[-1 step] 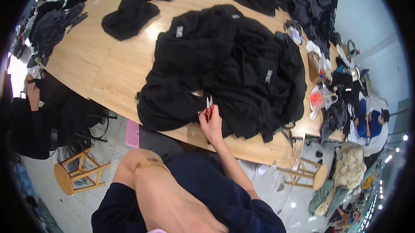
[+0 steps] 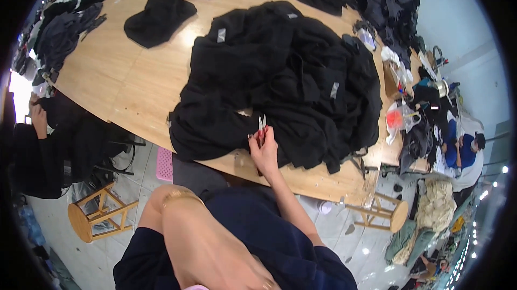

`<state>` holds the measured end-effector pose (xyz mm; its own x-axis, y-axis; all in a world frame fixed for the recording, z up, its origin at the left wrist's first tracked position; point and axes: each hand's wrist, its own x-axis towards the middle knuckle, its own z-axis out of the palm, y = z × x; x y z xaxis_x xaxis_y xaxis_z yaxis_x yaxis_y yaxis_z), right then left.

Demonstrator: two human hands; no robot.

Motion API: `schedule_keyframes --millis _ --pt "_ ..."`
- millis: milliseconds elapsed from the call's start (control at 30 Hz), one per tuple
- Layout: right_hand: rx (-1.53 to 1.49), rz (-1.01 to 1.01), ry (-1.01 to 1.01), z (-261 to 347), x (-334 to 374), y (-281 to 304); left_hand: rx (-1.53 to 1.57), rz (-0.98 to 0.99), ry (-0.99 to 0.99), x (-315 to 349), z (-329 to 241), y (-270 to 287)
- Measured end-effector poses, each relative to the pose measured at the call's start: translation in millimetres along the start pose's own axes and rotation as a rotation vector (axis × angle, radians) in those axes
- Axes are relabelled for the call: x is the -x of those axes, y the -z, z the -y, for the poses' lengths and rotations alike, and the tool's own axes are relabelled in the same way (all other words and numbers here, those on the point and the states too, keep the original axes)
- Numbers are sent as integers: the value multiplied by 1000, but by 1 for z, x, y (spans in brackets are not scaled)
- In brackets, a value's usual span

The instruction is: Trimming loose threads or tags from black garments using small snips.

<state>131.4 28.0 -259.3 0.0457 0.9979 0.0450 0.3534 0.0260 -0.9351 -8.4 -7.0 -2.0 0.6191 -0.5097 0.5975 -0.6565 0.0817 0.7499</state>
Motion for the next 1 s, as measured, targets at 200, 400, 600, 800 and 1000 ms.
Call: schedule_keyframes --millis 200,400,600,800,1000 --pt "216 -49 53 -11 -10 15 -313 -1162 549 106 27 -37" --pt "264 96 111 -17 -11 -3 -1540 -1749 1648 234 136 -89" --pt "-44 -94 235 47 -44 -1 -1210 -2152 1327 229 74 -53" --pt "-40 -256 701 94 -43 14 -1933 -2016 708 197 40 -67" --pt "108 219 156 21 4 23 -612 -1425 1885 217 66 -166"
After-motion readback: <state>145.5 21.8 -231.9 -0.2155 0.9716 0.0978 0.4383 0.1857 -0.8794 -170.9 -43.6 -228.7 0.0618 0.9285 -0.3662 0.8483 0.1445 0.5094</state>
